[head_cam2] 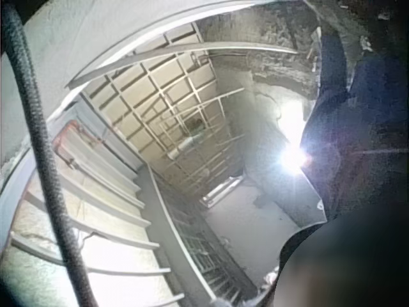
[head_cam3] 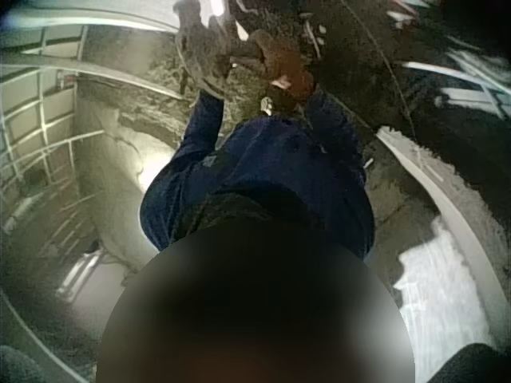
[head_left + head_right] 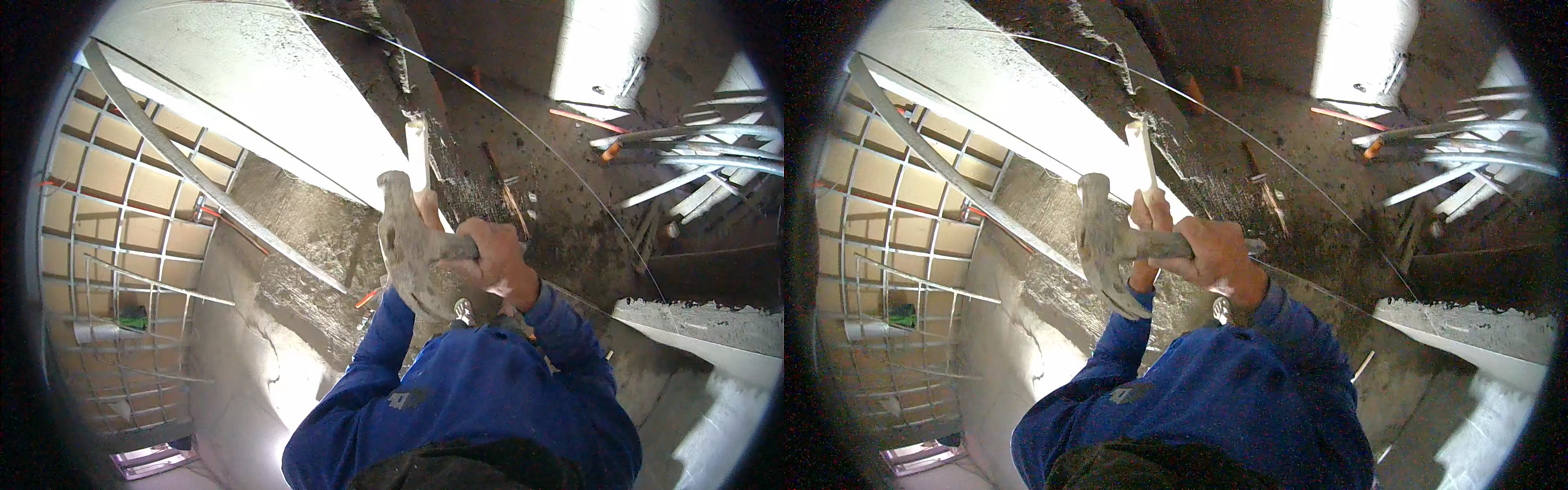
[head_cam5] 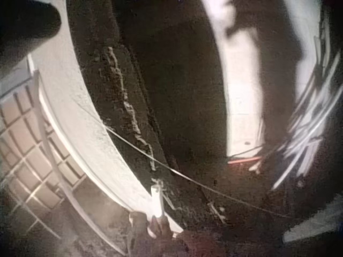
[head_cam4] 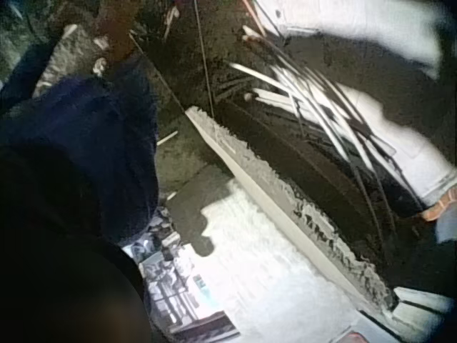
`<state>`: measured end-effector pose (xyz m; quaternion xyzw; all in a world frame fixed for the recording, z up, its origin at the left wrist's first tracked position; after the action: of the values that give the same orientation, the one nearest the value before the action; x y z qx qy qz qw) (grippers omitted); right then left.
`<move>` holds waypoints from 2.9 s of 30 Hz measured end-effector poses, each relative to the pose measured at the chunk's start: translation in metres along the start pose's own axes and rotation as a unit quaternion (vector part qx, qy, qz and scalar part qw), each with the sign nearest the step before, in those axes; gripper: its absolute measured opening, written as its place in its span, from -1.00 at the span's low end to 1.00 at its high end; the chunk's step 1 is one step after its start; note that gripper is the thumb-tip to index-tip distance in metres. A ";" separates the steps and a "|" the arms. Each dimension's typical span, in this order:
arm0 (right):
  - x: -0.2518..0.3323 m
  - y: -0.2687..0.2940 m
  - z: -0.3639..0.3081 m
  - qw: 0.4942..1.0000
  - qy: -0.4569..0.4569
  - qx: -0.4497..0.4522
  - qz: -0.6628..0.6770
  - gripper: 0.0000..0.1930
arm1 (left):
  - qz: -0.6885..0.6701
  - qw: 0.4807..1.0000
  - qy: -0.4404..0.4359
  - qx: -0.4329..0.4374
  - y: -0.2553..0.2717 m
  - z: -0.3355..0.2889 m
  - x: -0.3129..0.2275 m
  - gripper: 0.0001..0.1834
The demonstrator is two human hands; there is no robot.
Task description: The person uses a hammer and a white plastic trim piece to repeatedly strike and secure the trim along a wall edge. The person holds the trim against the wall with one hand and strikes it with the hammer in the other, working along the vertical edge.
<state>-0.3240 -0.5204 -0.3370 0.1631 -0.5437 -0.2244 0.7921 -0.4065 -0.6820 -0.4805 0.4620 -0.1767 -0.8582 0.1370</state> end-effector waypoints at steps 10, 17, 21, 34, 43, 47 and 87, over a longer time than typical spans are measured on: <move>0.021 0.000 0.001 0.997 0.081 0.016 0.014 -0.47 | -0.069 0.978 0.008 -0.198 0.033 0.065 -0.053 -0.45; 0.018 0.013 0.047 0.986 0.145 -0.077 -0.008 -0.52 | 0.165 0.967 -0.110 -0.158 0.034 0.055 -0.041 -0.59; -0.004 0.007 0.053 0.998 -0.058 -0.030 -0.004 -0.53 | 0.448 0.844 -0.296 -0.012 0.019 0.030 -0.034 -0.66; -0.041 -0.008 0.033 0.992 -0.119 0.022 0.028 -0.53 | 0.157 0.981 -0.099 -0.049 0.023 0.050 -0.054 -0.54; -0.043 -0.018 -0.013 0.993 -0.101 0.030 0.052 -0.65 | -0.028 0.993 -0.021 -0.111 0.028 0.023 -0.031 -0.73; -0.003 -0.003 -0.006 0.996 0.057 0.049 0.057 -0.57 | -0.035 0.991 0.006 -0.127 0.022 0.023 -0.018 -0.71; -0.054 -0.030 -0.023 0.986 -0.140 0.059 0.067 -0.67 | -0.003 0.998 0.040 -0.047 0.002 0.000 -0.007 -0.68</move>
<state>-0.3245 -0.5167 -0.4026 0.1395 -0.6709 -0.1587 0.7108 -0.4025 -0.6806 -0.4748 0.4898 -0.1295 -0.8466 0.1629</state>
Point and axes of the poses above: each hand's wrist, its own z-axis towards the middle knuckle, its own y-axis out of the back of the hand, x = y × z, the point moved 5 cm from there along z, towards the middle knuckle, and after that the axes turned 12 degrees about -y, right-handed, at the moved point
